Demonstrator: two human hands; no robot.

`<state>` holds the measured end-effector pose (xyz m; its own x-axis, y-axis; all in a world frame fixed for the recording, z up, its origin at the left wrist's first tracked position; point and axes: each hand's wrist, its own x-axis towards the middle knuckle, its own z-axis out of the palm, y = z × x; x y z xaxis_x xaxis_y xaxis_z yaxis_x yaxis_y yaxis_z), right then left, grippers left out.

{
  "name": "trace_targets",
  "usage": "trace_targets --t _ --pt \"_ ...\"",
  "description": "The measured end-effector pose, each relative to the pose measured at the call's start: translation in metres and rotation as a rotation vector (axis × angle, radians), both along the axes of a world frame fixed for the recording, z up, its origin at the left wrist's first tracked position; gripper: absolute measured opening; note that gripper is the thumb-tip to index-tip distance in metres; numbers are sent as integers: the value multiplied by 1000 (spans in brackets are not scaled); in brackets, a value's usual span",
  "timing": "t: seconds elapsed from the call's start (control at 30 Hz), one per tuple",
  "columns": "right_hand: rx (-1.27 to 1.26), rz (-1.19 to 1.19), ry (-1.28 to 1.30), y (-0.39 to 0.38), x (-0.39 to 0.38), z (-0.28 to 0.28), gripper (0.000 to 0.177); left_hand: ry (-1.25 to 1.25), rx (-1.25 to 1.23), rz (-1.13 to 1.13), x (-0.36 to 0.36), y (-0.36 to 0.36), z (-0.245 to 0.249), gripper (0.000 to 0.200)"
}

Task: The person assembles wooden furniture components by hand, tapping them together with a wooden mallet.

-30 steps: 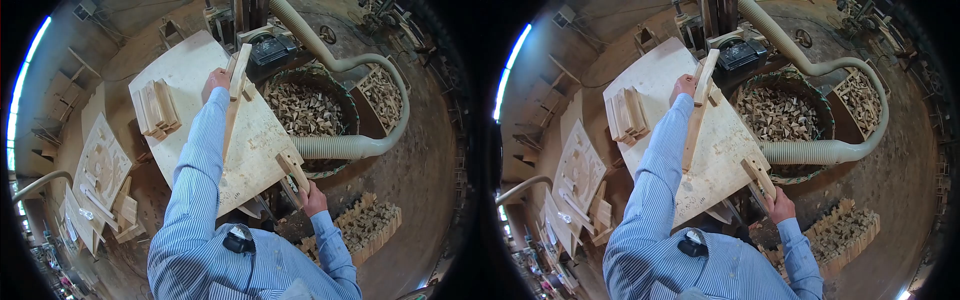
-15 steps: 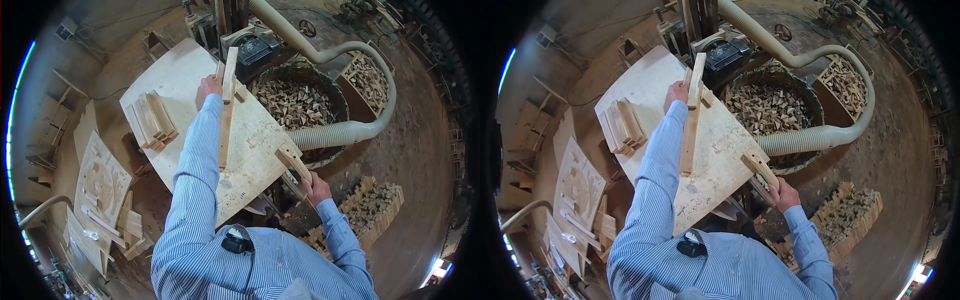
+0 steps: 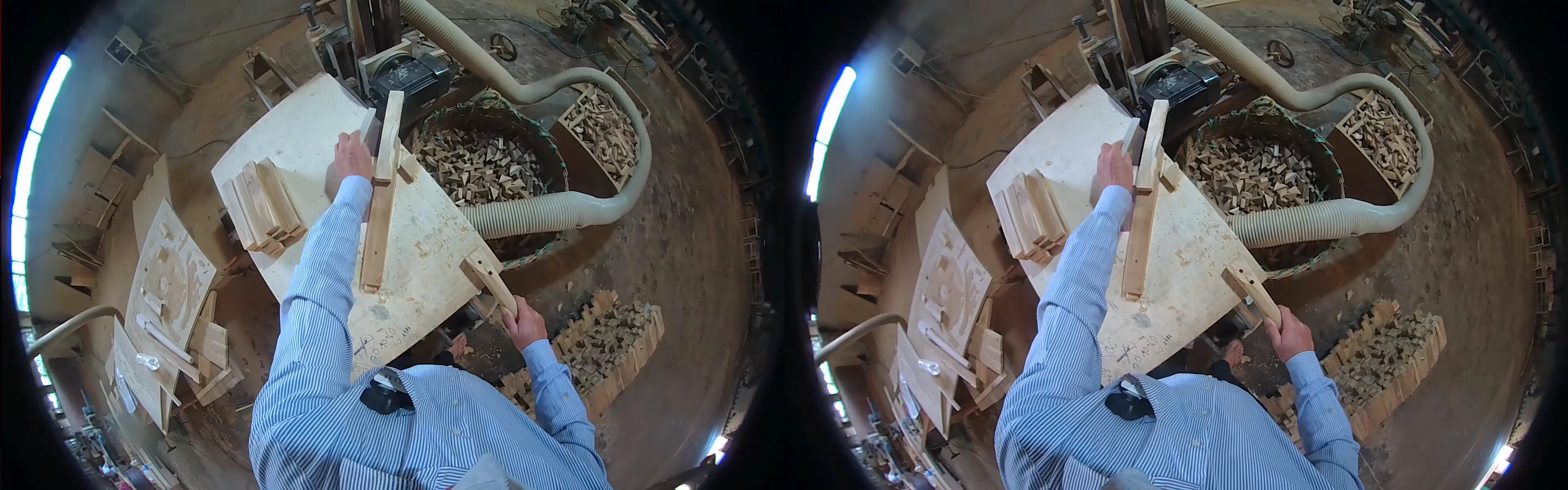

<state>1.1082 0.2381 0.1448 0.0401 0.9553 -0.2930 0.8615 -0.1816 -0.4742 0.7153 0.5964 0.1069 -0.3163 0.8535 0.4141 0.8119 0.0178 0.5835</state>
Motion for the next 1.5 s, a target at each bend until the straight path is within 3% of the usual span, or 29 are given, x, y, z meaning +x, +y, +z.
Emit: trace_targets --t 0.07,0.13,0.17,0.23,0.37,0.47,0.53,0.63,0.93,1.0,1.5 --pt "51 27 -16 -12 9 -7 39 89 1 -61 7 -20 4 29" --pt "59 14 5 -20 16 -8 39 -142 36 -75 14 -33 5 31" --pt "59 8 12 -26 18 -8 40 -132 29 -82 16 -37 6 31" --pt "47 8 17 -35 24 -6 41 -197 -226 41 12 -36 -4 29" --pt "52 27 -3 -44 34 -9 44 -234 -222 -3 22 -29 -28 30" --pt "53 23 3 -50 38 -11 47 -408 -186 19 31 -18 -35 24" --pt "41 24 11 -52 39 -11 48 -626 -229 55 37 -14 -22 21" --pt "25 28 19 -52 42 -15 48 -677 -272 75 40 -5 -12 20" --pt "17 49 23 -39 33 -15 47 -434 -275 131 28 20 -27 23" --pt "1 60 14 -30 28 -14 47 -452 -275 166 31 20 -10 22" --pt "-4 34 -15 48 -36 -4 45 -471 -246 206 -29 102 -15 17"
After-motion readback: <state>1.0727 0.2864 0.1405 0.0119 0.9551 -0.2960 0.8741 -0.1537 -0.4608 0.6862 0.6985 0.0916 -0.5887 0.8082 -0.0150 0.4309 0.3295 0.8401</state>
